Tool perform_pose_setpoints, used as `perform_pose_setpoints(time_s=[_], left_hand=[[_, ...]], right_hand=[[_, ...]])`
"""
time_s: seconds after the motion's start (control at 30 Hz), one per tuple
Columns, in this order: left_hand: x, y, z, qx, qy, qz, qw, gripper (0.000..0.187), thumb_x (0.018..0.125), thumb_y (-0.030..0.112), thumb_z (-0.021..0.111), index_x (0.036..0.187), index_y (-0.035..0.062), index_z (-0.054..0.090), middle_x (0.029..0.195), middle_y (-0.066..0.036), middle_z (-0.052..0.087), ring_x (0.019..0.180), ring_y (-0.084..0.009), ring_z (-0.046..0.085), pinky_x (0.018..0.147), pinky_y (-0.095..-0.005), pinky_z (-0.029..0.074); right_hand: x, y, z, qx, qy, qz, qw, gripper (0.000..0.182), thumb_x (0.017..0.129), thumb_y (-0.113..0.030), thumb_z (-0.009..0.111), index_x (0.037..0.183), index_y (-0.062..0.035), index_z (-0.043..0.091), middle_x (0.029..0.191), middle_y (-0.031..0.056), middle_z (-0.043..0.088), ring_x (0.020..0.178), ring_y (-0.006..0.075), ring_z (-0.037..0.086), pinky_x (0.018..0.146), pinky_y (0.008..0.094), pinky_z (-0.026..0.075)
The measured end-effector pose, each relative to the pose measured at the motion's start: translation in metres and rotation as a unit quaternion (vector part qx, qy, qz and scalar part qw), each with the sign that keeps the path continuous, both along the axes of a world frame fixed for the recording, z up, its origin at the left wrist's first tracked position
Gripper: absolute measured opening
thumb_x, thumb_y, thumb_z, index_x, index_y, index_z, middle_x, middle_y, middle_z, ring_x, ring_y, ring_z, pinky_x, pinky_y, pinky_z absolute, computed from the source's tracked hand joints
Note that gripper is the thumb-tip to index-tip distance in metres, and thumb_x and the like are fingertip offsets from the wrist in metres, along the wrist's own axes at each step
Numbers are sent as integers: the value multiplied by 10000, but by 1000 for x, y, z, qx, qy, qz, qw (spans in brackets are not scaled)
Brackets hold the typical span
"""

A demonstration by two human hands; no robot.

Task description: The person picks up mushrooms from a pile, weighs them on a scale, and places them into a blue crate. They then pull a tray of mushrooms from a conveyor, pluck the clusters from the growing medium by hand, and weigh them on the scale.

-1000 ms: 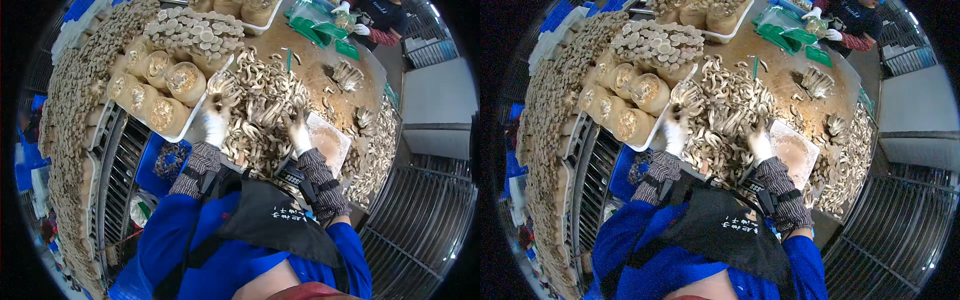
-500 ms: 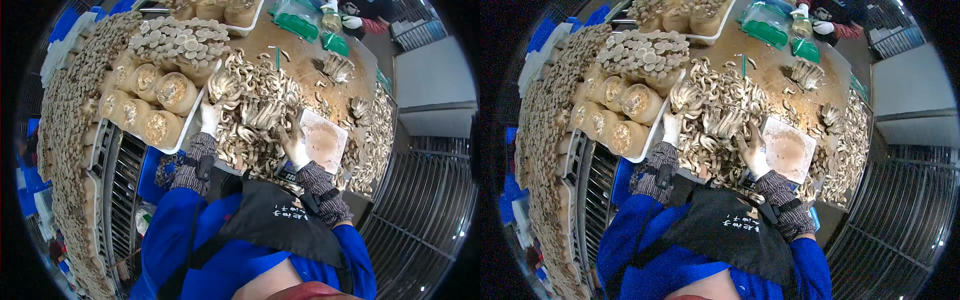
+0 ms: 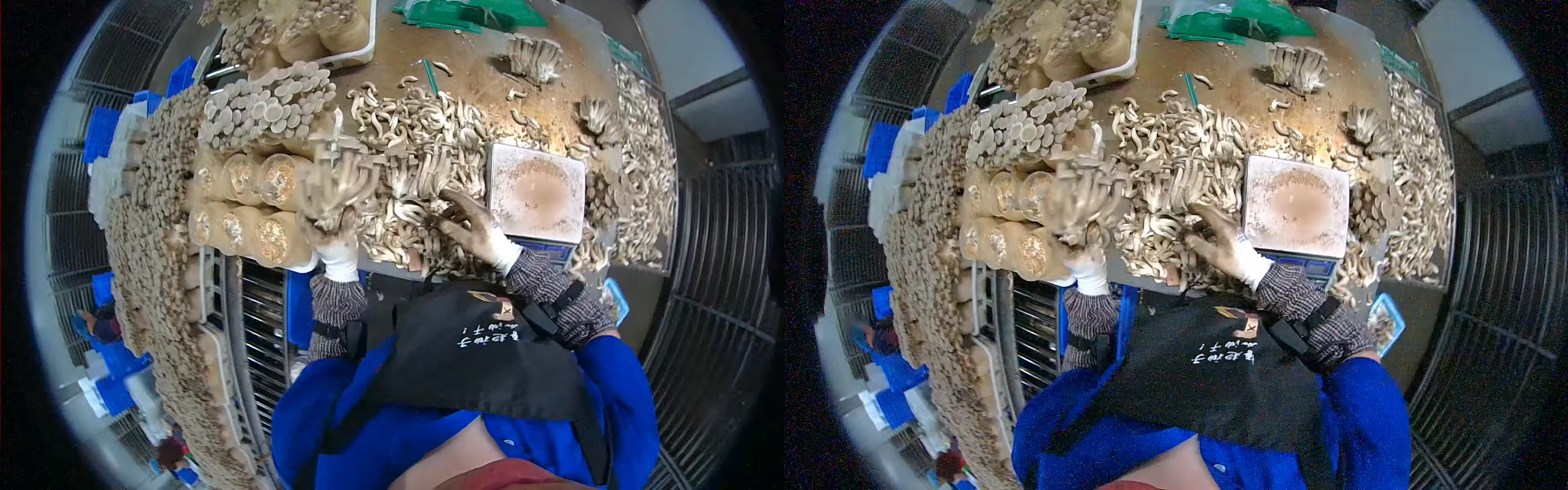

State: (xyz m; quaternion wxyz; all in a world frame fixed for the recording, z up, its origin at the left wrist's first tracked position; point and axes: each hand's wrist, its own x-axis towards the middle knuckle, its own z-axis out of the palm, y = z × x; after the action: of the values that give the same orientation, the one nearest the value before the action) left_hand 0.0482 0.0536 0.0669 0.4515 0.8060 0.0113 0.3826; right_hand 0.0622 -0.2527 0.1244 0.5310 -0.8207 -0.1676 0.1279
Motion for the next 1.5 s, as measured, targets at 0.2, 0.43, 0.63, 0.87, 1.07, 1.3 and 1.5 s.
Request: perform_pose_setpoints(time_s=[0.2,0.43,0.63,0.87,1.07,1.3,1.5], left_hand=[[2,-63,57,-493,34,-322,808,674,863,-7,631,1456,105,331,1402,-118,466,1242,-199,485,887,-274,531],[-2,-127,55,-671,220,-489,512,684,888,279,605,1478,120,296,1476,-159,371,1342,-355,399,1122,-531,339],[8,-149,36,-668,325,-530,409,625,976,315,525,1500,129,239,1507,-117,333,1390,-304,331,1133,-527,316],[9,-186,33,-592,425,-471,497,651,989,362,493,1503,78,212,1502,-150,330,1335,-304,420,1068,-438,437],[6,-224,28,-626,357,-451,527,888,729,58,770,1481,127,302,1442,-85,425,1311,-260,461,1051,-396,455],[0,-228,15,-708,278,-413,501,483,839,-25,623,1307,60,541,1282,-114,594,1159,-235,576,1076,-444,432],[8,-262,63,-449,166,-325,816,596,849,-34,637,1382,-38,369,1257,-155,588,1041,-229,631,904,-332,512]], right_hand=[[-2,4,31,323,204,95,919,854,834,-82,724,1509,-13,206,1510,168,343,1366,246,374,1088,363,373],[-22,-51,69,416,225,54,880,870,794,13,737,1493,-51,223,1454,105,376,1344,214,392,1066,354,421],[-37,-97,63,479,225,-7,848,770,831,72,656,1476,-57,256,1407,77,420,1232,192,511,981,314,514],[-48,-132,44,392,101,-82,911,696,867,-26,662,1461,-48,300,1348,59,454,1179,166,529,993,310,473],[-47,-141,26,395,104,-137,902,616,872,-275,706,1358,-14,433,1210,53,558,1116,121,531,948,282,452],[-42,-158,-5,514,191,-157,821,595,832,-354,750,1248,-35,469,864,-53,533,642,21,392,540,168,297],[-63,-191,-37,444,174,-243,845,562,893,-288,681,1311,1,441,1052,38,580,867,80,527,807,239,443]])
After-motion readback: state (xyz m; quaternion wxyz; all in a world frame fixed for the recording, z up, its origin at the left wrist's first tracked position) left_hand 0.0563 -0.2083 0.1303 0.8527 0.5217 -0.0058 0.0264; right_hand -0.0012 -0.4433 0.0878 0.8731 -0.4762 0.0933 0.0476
